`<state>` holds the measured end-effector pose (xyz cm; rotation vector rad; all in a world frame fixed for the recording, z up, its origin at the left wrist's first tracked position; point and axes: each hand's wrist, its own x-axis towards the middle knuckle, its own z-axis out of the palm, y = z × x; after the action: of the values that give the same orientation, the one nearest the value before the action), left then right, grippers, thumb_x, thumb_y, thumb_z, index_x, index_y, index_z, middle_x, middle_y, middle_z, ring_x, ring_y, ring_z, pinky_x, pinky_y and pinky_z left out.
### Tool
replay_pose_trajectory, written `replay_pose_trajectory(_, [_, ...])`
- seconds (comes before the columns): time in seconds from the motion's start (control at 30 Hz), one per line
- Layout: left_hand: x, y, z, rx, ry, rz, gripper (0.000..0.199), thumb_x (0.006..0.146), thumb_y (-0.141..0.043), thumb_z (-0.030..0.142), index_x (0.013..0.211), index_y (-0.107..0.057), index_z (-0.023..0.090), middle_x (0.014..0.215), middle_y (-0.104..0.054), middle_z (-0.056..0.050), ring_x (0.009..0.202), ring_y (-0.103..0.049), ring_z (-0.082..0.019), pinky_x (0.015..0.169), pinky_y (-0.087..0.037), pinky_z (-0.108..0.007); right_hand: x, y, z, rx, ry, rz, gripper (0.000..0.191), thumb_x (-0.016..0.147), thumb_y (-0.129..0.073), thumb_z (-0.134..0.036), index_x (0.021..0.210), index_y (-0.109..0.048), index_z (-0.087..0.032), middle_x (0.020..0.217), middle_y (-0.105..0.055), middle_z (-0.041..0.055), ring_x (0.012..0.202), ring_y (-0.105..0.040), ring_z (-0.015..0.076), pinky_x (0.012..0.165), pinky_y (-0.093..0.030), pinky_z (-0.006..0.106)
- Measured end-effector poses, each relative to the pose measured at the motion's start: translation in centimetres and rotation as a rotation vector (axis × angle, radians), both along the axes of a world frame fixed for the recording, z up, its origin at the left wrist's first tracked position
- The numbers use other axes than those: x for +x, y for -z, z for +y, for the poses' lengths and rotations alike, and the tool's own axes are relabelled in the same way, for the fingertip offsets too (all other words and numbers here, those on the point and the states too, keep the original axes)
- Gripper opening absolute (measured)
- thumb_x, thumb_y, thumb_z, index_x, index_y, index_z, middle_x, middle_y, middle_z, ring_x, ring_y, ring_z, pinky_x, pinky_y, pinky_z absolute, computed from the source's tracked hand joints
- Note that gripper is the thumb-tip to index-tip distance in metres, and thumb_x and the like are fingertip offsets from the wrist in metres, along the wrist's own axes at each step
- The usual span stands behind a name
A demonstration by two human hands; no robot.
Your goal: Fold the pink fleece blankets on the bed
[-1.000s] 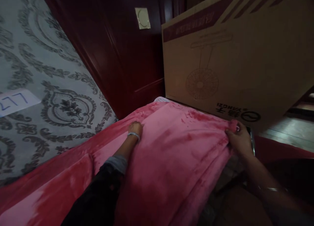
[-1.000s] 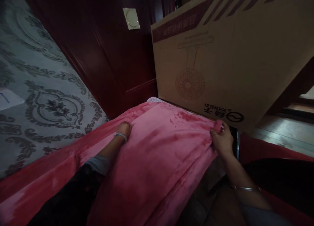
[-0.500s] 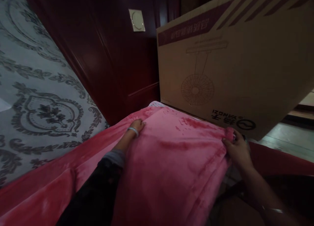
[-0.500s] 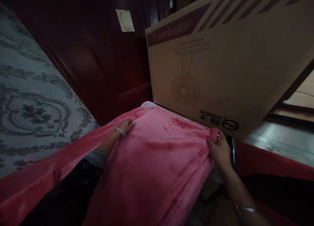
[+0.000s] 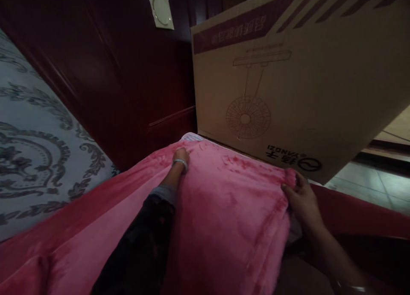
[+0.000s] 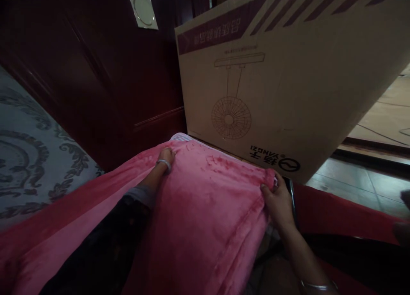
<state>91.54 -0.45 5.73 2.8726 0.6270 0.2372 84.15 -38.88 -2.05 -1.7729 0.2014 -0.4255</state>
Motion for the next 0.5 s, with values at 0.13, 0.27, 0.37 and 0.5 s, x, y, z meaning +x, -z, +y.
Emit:
replay_pose_trajectory(0.13, [0.9,-0.3,-0.2,-0.029,0.063,0.035,0.037,0.098,-0.048,0.034,0.123,-0.064,0.013,0.118,-0.071,-0.016,0.11,-0.066,-0.024,0.091,-0.05,-0.031,-0.1,0.1,0.0,0.056,-0.04,0.006,0.071,0.071,-0.064,-0.036,0.139,-0.052,-0.019,0.117,-0.069,0.011,0.1,-0.069,0.0275,0.086,-0.059,0.037])
replay_pose_trajectory(0.27, [1.7,0.2,-2.0,-0.028,0.207,0.022,0.045,0.096,-0.052,0.031,0.141,-0.051,0.029,0.132,-0.063,-0.007,0.115,-0.062,-0.022,0.099,-0.047,-0.031,-0.2,-0.1,0.1,0.037,-0.027,0.016,0.072,0.072,-0.065,-0.036,0.14,-0.051,-0.018,0.117,-0.069,0.0121,0.102,-0.068,0.0282,0.086,-0.059,0.037])
replay_pose_trajectory(0.37, [1.8,0.7,-2.9,-0.002,0.223,0.023,0.043,0.094,-0.049,0.021,0.136,-0.057,0.027,0.138,-0.057,-0.01,0.121,-0.058,-0.024,0.103,-0.045,-0.034,-0.3,-0.2,0.1,0.034,-0.01,0.017,0.075,0.072,-0.065,-0.038,0.143,-0.049,-0.017,0.121,-0.068,0.0131,0.107,-0.067,0.0289,0.092,-0.056,0.04])
replay_pose_trajectory(0.5, [1.6,0.0,-3.3,0.04,0.153,0.002,0.049,0.089,-0.044,0.009,0.137,-0.054,0.012,0.144,-0.049,-0.02,0.131,-0.05,-0.03,0.107,-0.042,-0.042,-0.3,-0.3,0.2,0.089,-0.034,0.032,0.079,0.071,-0.064,-0.038,0.145,-0.046,-0.015,0.124,-0.066,0.0141,0.109,-0.066,0.0287,0.098,-0.053,0.042])
